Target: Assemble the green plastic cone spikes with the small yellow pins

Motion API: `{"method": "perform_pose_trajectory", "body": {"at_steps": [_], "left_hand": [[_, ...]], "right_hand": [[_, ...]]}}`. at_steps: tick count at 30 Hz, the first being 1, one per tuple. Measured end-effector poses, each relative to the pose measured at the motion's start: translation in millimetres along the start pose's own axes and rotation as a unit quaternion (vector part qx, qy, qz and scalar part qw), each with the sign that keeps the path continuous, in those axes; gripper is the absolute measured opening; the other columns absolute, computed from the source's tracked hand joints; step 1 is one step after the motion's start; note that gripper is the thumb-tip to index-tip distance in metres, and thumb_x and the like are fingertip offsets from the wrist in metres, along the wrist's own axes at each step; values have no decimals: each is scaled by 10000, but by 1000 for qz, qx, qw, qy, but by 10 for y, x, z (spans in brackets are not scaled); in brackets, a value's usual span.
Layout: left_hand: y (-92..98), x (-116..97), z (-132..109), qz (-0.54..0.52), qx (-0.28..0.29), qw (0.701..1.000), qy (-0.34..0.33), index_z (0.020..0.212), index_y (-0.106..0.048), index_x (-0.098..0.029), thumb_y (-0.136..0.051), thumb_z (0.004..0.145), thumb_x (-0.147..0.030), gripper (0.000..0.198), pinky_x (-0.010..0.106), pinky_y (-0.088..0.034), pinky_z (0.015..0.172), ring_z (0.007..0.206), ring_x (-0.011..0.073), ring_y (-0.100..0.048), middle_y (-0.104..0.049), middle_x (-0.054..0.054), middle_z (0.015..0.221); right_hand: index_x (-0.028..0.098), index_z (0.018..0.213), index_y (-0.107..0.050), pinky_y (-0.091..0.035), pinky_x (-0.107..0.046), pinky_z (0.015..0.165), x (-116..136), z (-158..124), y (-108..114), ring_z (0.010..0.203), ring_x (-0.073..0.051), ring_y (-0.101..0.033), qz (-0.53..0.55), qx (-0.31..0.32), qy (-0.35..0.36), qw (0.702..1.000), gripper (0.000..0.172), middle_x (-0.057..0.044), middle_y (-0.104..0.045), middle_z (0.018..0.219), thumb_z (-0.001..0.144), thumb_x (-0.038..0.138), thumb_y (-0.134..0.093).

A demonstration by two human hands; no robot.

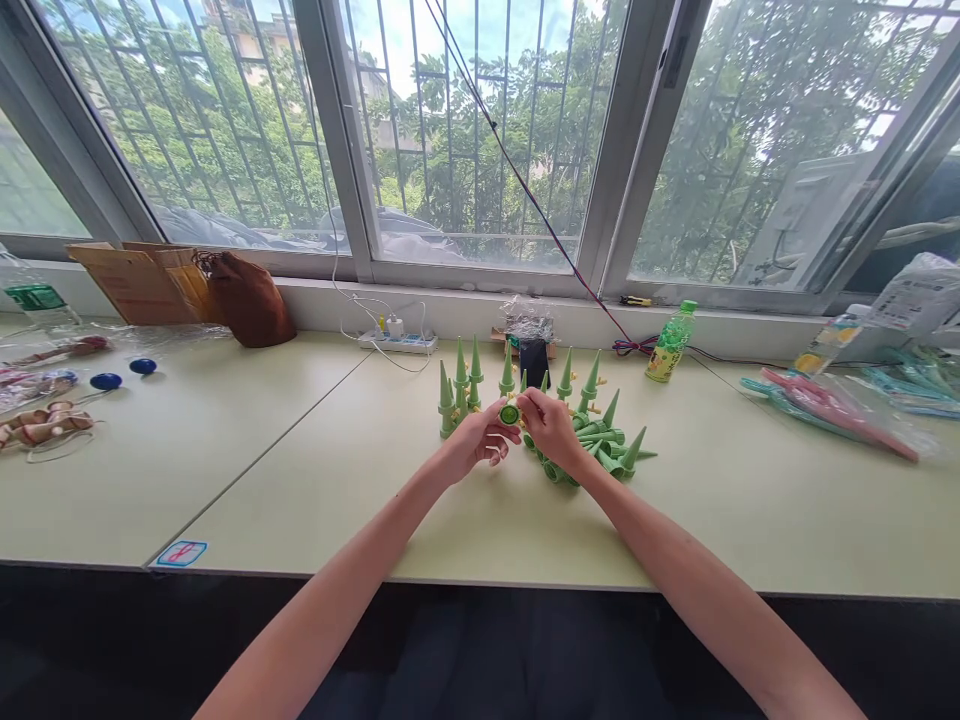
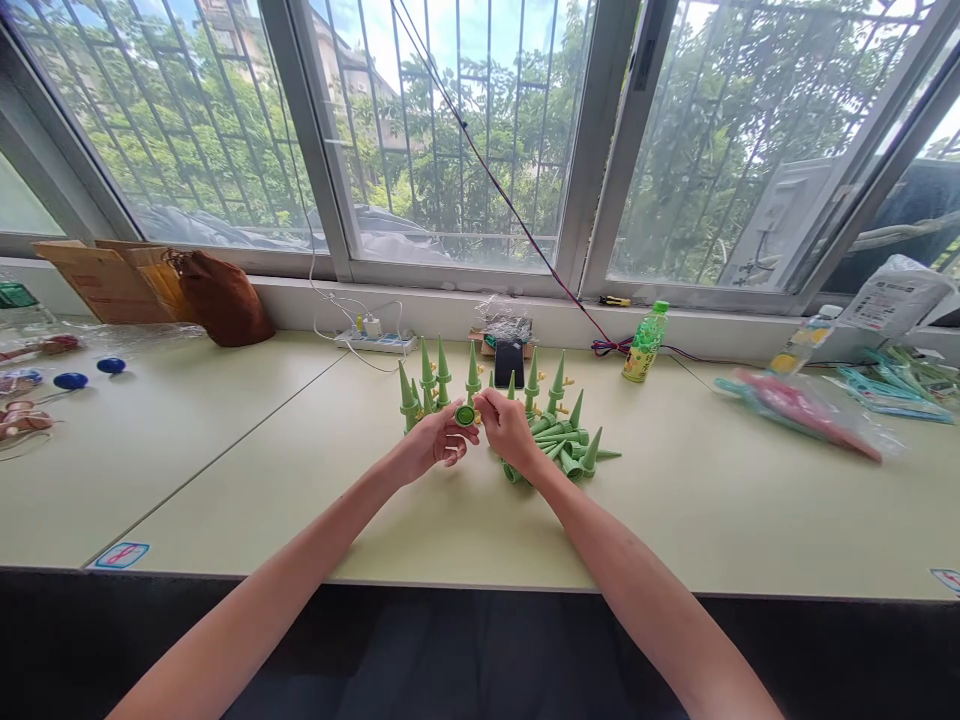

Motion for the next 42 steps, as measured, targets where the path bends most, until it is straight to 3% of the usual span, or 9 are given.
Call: {"method": "perform_pose_trajectory", "body": {"at_steps": [4,8,14,21,25,30,35,38,42], "left_hand": [[-34,-56,-41,17,0,999,-37,894,-617,-131,-613,770,-613,497,224,-358,433,527,89,-513,-641,94,858],[-37,-85,-75,90,-7,992,-90,807,-588,-146,-659,752,-566,430,224,-360,440,528,93,-515,-544,21,702],[-31,-59,-75,253,-64,950,-170,746,-527,-187,-627,780,-549,378,241,-364,431,468,112,-494,-496,-18,554],[-33,-35,-47,367,-114,875,-295,811,-608,-192,-618,816,-480,288,255,-445,563,598,103,-522,-564,39,876],[-31,-23,-39,389,-132,859,-307,887,-639,-200,-574,851,-500,308,245,-442,576,578,85,-504,-570,47,951],[-52,-64,-52,342,-173,875,-296,995,-624,-187,-535,851,-571,420,236,-417,533,511,69,-473,-620,56,978],[-10,-103,-71,302,-244,895,-221,594,-571,-159,-413,861,-670,597,242,-338,474,425,94,-423,-517,5,509],[7,-65,-45,247,-179,944,-124,491,-556,-157,-385,835,-722,683,249,-310,447,384,93,-386,-438,7,413],[-15,-25,-35,153,-80,984,-41,589,-638,-112,-457,775,-750,688,243,-268,408,395,71,-393,-604,74,634]], "right_hand": [[205,681,-384,-296,-237,545,2,3,1,530,-101,-349,0,3,1,1000,378,39,-414,572,967,450,-349],[207,663,-369,-284,-244,534,-26,12,-6,515,-104,-334,-8,7,0,1000,387,41,-388,553,965,449,-349],[202,648,-396,-278,-246,529,-83,22,-13,514,-108,-352,-27,10,-6,1000,376,32,-414,555,952,423,-375],[200,631,-388,-276,-247,531,-110,30,-22,530,-114,-376,-41,9,-16,999,373,22,-436,558,946,399,-386],[197,636,-392,-278,-245,529,-76,33,-15,528,-109,-360,-31,0,-28,999,383,28,-426,556,954,410,-382],[193,695,-451,-294,-237,527,-42,20,1,509,-102,-362,-6,-37,-45,998,380,41,-420,552,970,441,-362],[199,728,-456,-281,-233,510,-28,2,2,483,-97,-337,-5,-48,-31,998,371,56,-380,532,977,452,-349],[198,717,-443,-289,-231,532,-8,-6,-5,507,-96,-342,-9,-42,-11,999,359,50,-394,559,978,428,-356],[197,694,-423,-277,-234,542,-7,-9,-18,525,-95,-326,-10,-24,9,1000,348,51,-382,569,976,395,-370]]}}
Point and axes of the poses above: each hand's wrist, its own z-axis towards the middle knuckle, its own y-axis out of the back of the hand, x = y × z, the point moved 2 cm from there along z, towards the middle knuckle
